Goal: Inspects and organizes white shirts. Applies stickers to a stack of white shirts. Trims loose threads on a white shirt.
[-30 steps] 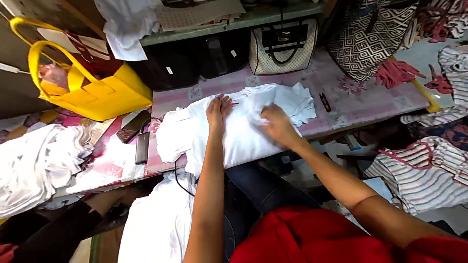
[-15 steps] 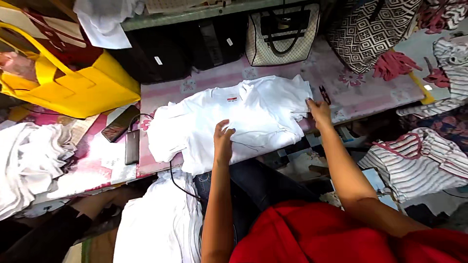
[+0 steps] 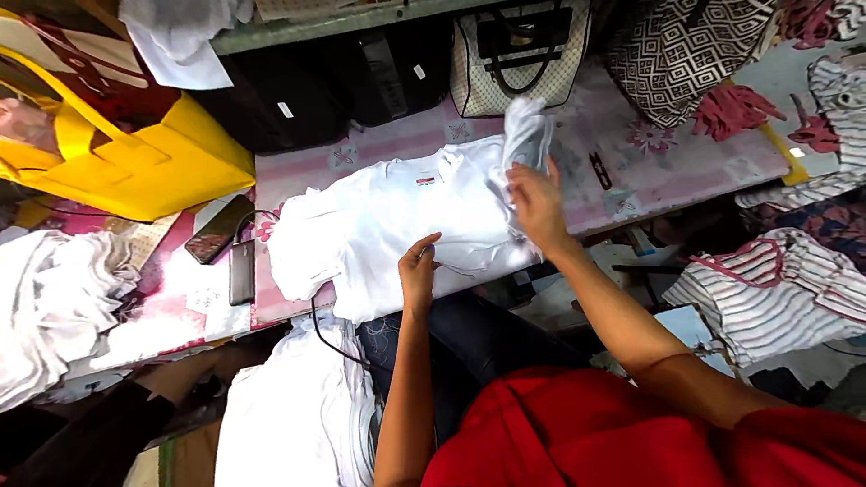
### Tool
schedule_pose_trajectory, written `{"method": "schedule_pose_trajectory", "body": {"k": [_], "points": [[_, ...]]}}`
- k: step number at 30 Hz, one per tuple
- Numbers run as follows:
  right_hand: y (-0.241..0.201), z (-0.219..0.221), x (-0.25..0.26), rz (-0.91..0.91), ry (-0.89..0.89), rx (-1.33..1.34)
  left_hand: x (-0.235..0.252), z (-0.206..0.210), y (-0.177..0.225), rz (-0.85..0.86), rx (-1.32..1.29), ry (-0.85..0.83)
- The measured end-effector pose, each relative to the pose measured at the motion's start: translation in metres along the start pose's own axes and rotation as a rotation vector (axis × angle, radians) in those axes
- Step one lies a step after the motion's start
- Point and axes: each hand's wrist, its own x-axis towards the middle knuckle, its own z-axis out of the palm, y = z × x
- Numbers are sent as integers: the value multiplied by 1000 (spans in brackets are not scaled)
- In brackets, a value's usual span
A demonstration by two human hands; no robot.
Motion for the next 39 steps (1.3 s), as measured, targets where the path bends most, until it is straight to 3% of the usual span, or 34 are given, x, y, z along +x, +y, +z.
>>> {"method": "schedule_pose_trajectory", "body": {"k": [2, 5, 6, 9, 12, 14, 17, 20, 26, 30, 34, 37, 39], "points": [[1, 12, -6, 18, -58, -153, 1, 1, 1, -22, -4, -6], [42, 6, 5, 391, -91, -204, 1, -2, -4, -31, -44, -33], [49, -1, 9, 440, -52, -179, 1, -3, -7, -26, -54, -40], [36, -6, 10, 312, 10, -64, 1, -6, -11, -23, -55, -44], [30, 8, 10, 245, -164, -50, 5, -2, -10, -15, -14, -41], [49, 4, 15, 339, -170, -43, 4, -4, -11, -17, -7, -49], [83, -36, 29, 600, -62, -101, 2, -12, -16, -8, -23, -78], [94, -62, 33, 666, 1, -171, 1, -12, -13, -2, -28, -84], [114, -40, 25, 947, -266, -10, 2, -9, -11, -47, -84, -64], [122, -31, 21, 1051, -309, 126, -3, -11, -11, -49, -132, -57], [95, -39, 29, 812, -82, 41, -3, -12, -10, -69, -155, -52], [27, -42, 35, 518, 40, -5, -5, -10, -9, -75, -305, -38], [-23, -27, 17, 284, -15, 40, -7, -8, -13, -42, -436, -65]]}}
